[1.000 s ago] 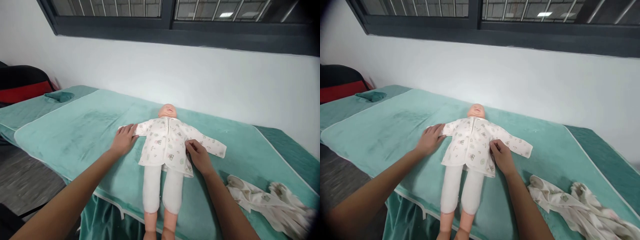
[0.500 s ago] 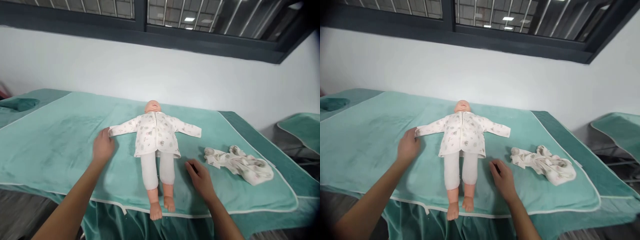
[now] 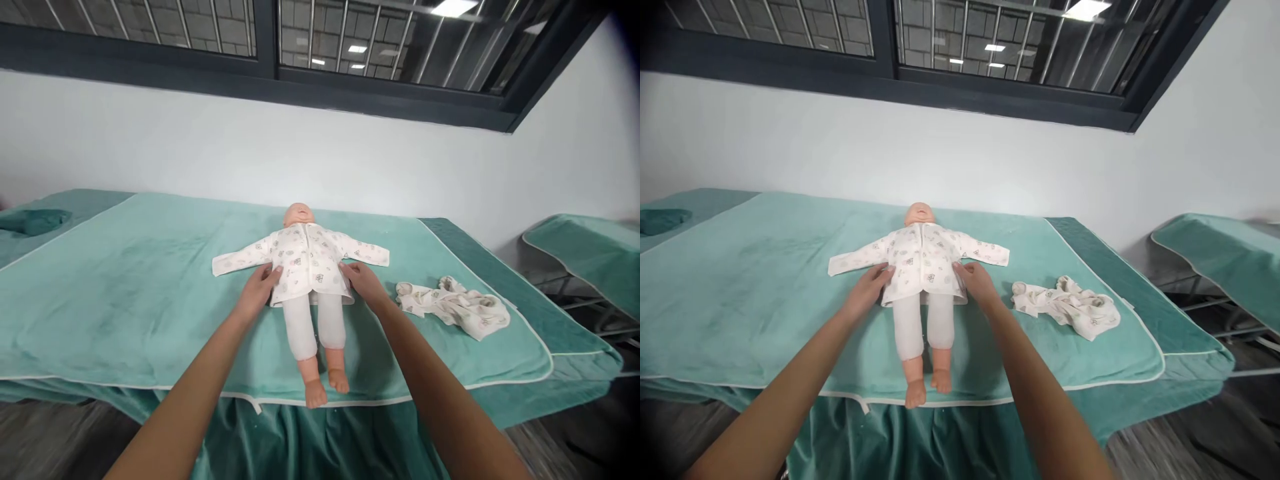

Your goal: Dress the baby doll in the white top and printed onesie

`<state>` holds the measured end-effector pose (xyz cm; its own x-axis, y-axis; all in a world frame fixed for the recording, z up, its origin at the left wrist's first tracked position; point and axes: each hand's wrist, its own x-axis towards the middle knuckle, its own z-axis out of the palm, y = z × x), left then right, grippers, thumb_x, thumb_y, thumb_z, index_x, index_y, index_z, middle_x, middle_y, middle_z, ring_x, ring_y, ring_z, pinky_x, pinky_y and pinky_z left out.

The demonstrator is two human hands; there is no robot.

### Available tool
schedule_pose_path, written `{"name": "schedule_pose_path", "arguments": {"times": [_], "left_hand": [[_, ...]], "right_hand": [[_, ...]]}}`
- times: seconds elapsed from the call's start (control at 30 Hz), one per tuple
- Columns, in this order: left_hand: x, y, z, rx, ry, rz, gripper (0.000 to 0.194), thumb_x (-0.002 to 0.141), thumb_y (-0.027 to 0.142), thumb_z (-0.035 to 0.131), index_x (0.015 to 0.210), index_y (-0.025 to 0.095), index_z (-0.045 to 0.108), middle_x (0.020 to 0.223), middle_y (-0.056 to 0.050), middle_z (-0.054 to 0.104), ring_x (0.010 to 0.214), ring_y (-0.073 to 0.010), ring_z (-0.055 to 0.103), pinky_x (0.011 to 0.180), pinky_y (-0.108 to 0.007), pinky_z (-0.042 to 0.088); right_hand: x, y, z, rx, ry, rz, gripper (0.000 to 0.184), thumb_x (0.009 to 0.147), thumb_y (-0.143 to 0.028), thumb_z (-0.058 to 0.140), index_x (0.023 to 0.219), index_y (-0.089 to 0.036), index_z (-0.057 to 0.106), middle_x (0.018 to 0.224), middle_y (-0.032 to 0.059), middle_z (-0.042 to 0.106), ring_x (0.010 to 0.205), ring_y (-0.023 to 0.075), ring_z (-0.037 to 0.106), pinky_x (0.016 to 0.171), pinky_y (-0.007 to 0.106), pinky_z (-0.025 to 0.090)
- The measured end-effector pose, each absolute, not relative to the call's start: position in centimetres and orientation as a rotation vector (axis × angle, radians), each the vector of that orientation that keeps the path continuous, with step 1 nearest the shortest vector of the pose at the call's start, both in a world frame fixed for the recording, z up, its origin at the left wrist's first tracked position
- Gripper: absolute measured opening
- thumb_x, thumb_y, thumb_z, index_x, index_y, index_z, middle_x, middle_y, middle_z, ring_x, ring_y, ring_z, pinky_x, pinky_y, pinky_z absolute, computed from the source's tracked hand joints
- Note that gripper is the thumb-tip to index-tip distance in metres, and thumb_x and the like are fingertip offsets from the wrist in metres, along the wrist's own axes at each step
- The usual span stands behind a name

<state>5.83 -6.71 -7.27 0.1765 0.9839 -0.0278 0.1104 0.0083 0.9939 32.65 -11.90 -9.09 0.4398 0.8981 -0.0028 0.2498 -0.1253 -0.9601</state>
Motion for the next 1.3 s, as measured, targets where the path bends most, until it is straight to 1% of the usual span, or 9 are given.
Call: {"name": "schedule_pose_path", "arguments": {"times": [0.13,0.3,0.47,0.7,0.83,0.93,1.0,1.17,1.3], "left_hand": [[7.2,-6.1,-6.2,1.262,0.953,0.934,0.059,0.074,0.048,0.077,0.123,0.018,0.065,0.132,-0.014,0.066,0.113,-0.0294,0.066,0.094,-0.038,0.054],[8.5,-3.2,-6.3,1.17,0.856,1.008,0.062,0.071,0.041,0.082,0.124,0.014,0.064,0.133,-0.016,0.065,0.112,-0.0286,0.067,0.096,-0.038,0.053],[10.1,0.1,-7.1,1.18,0.859,1.123,0.058,0.074,0.044,0.08,0.123,0.016,0.066,0.131,-0.014,0.067,0.112,-0.0273,0.066,0.096,-0.038,0.052],[10.3,1.7,-9.5,1.323,1.135,1.302,0.052,0.083,0.055,0.066,0.118,0.016,0.068,0.112,-0.008,0.071,0.102,-0.022,0.063,0.092,-0.033,0.049],[9.8,1.6,-10.5,1.461,1.301,1.337,0.042,0.087,0.05,0.059,0.111,0.017,0.067,0.089,-0.004,0.068,0.084,-0.0173,0.06,0.08,-0.029,0.047],[9.1,0.6,-10.6,1.479,1.33,1.327,0.037,0.086,0.049,0.058,0.105,0.018,0.067,0.069,0.002,0.057,0.064,-0.0133,0.051,0.063,-0.025,0.041],[8.1,-0.6,-10.5,1.422,1.343,1.335,0.037,0.086,0.051,0.057,0.103,0.018,0.065,0.06,0.005,0.049,0.055,-0.0117,0.044,0.056,-0.024,0.036],[4.5,-4.6,-10.6,1.425,1.45,1.311,0.033,0.089,0.051,0.053,0.094,0.02,0.062,0.057,0.005,0.048,0.055,-0.0132,0.044,0.056,-0.025,0.035],[2.5,-7.4,-11.2,1.507,1.469,1.225,0.033,0.089,0.049,0.052,0.097,0.02,0.065,0.065,0.003,0.055,0.061,-0.015,0.049,0.06,-0.026,0.038]], "right_hand": [[31.6,-9.1,-9.1,-1.435,-1.038,1.002,0.047,0.076,-0.066,0.067,0.078,-0.019,0.067,0.074,0.0061,0.072,0.084,0.0283,0.068,0.076,0.038,0.053],[31.8,-6.8,-10.1,-1.152,-0.976,1.188,0.045,0.076,-0.063,0.069,0.093,-0.021,0.067,0.093,0.0053,0.076,0.089,0.0255,0.069,0.08,0.039,0.056],[32.6,-4.2,-10.4,-0.953,-0.863,1.218,0.032,0.084,-0.048,0.07,0.105,-0.024,0.064,0.11,0.0011,0.074,0.105,0.0233,0.068,0.096,0.04,0.055],[34.5,-3.3,-9.7,-0.783,-0.53,1.489,0.049,0.096,-0.05,0.051,0.13,-0.016,0.049,0.127,0.014,0.066,0.122,0.027,0.063,0.098,0.048,0.058],[36.3,-3.3,-9.5,-0.667,-0.35,1.452,0.052,0.096,-0.043,0.048,0.138,-0.013,0.036,0.133,0.0198,0.06,0.124,0.0276,0.061,0.098,0.053,0.056],[38.1,-3.7,-9.8,-0.662,-0.281,1.376,0.046,0.096,-0.038,0.047,0.133,-0.013,0.042,0.136,0.0215,0.057,0.126,0.0266,0.06,0.101,0.051,0.055],[39.3,-4.4,-10.1,-0.693,-0.267,1.219,0.036,0.096,-0.035,0.044,0.127,-0.016,0.048,0.14,0.0181,0.055,0.127,0.0224,0.059,0.105,0.046,0.053],[39.7,-8.3,-10.5,-0.802,-0.288,0.915,0.02,0.092,-0.027,0.049,0.111,-0.025,0.055,0.143,0.0073,0.054,0.128,0.014,0.057,0.113,0.04,0.046],[36.1,-13.9,-11.2,-0.892,-0.453,0.884,0.037,0.077,-0.024,0.076,0.111,-0.024,0.061,0.13,0.0065,0.065,0.123,0.0209,0.06,0.118,0.047,0.038]]}}
